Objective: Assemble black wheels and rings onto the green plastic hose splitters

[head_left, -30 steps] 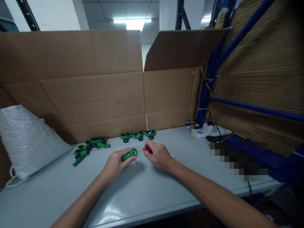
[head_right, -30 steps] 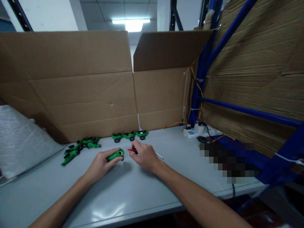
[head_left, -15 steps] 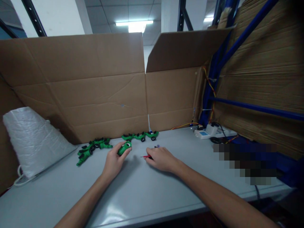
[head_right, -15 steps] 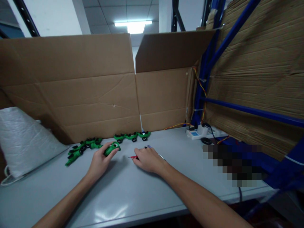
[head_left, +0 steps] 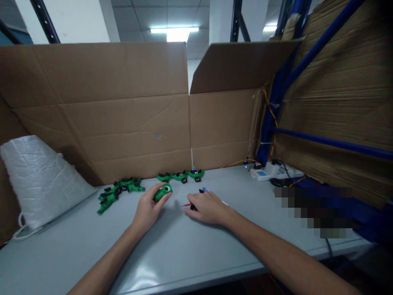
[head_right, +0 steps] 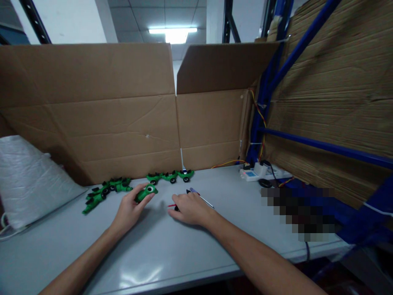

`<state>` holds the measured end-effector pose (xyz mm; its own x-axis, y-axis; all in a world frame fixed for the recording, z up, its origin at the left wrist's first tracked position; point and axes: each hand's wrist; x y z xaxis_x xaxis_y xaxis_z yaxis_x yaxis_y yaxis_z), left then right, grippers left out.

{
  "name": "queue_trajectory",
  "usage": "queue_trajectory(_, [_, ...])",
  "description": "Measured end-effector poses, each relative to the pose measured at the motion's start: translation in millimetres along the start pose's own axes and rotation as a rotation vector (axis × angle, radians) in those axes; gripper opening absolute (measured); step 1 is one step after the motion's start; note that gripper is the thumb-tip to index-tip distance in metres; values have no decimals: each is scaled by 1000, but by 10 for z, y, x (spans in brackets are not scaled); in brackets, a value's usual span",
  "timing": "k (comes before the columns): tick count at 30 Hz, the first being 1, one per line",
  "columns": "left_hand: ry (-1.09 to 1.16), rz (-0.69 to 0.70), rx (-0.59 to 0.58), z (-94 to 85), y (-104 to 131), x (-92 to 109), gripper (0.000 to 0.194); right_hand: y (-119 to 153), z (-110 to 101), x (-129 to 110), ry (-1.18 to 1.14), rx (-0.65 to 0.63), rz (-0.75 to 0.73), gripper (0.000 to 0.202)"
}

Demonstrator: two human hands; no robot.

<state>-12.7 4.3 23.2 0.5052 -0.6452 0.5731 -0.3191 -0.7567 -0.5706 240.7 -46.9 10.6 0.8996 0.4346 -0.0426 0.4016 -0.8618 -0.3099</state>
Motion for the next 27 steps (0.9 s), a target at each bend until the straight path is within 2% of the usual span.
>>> queue_trajectory(4, [1,26,2,12,2,-2,43,-21,15,34,-41,108,19,31])
queue_trajectory(11, [-2,105,-89,40,23,94,37,-51,33,-19,-366,331,53,19])
queue_trajectory(18, [34,165,-256,74,60,173,29,-28,8,-168,-503,353,6,24])
queue_trajectory(24, [144,53,-228,119,70,161,34,-47,35,-146,-553,369,17,21])
queue_trajectory(27, [194,59,-178,116,33,184,29,-57,54,-141,-612,395,24,21])
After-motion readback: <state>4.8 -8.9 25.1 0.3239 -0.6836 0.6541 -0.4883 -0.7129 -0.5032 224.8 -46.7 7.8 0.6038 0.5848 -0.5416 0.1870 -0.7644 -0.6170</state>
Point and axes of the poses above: each hand's wrist, its own y-axis away from the middle knuckle, its own z-axis out of the palm, x = y × z, and after that the axes turned 1 degree about x, right-handed
